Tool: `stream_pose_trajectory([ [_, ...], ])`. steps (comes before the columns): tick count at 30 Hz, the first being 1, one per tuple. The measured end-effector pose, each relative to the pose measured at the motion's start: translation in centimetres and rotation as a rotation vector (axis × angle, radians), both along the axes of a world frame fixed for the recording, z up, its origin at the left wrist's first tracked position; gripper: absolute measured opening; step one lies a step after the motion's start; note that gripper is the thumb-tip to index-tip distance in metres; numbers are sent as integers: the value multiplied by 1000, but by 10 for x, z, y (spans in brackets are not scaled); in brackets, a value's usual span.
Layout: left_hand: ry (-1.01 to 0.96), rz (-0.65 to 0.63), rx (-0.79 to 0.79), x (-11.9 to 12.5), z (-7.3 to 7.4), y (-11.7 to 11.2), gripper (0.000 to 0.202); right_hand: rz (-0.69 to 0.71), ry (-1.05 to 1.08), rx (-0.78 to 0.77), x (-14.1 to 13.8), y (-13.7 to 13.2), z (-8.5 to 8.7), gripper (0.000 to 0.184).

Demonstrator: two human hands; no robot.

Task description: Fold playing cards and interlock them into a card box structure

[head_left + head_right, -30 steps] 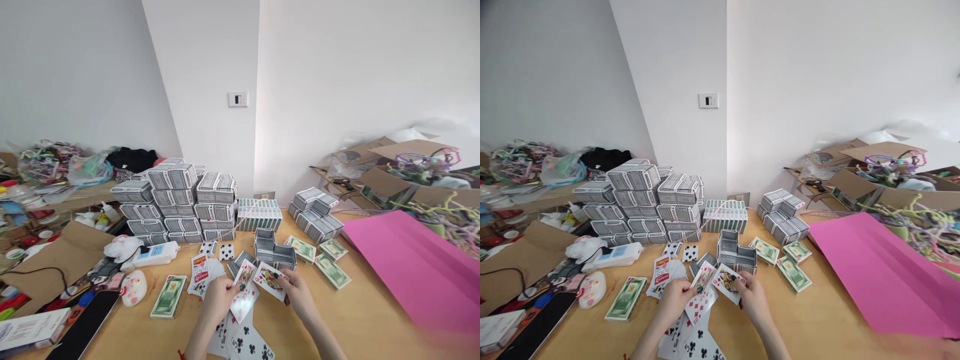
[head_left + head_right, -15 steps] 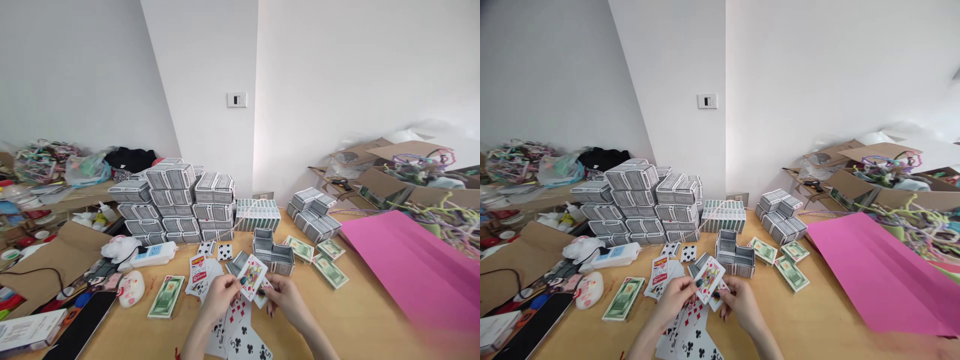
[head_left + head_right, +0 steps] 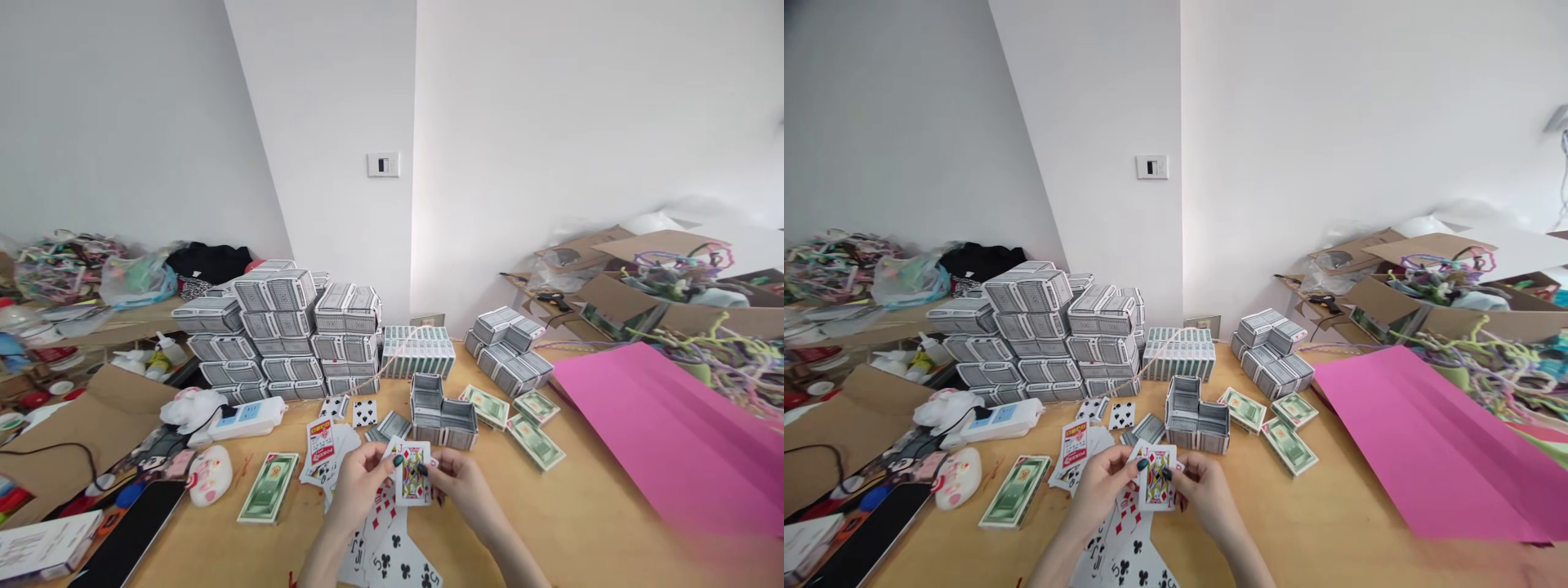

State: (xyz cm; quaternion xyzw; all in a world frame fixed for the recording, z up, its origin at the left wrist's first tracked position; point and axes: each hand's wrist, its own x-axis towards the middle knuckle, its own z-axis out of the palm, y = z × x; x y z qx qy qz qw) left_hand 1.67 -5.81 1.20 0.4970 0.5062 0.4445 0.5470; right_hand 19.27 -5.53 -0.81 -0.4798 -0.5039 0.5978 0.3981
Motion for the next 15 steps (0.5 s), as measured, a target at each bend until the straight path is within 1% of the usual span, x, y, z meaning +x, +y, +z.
stream_pose_trajectory([
  [4,-63,126,-49,2,-5,2,25,-37,-34,-23,-2,1,-6,43],
  [7,-64,152,-75,4,-6,3,31,-57,12,-16,-4,2,-11,43],
  [12,-24,107,-92,6,-10,1,35,-113,213,-50,-11,2,-15,40],
  [15,49,21,-149,8,-15,0,35,-179,267,-59,-13,1,-17,40],
])
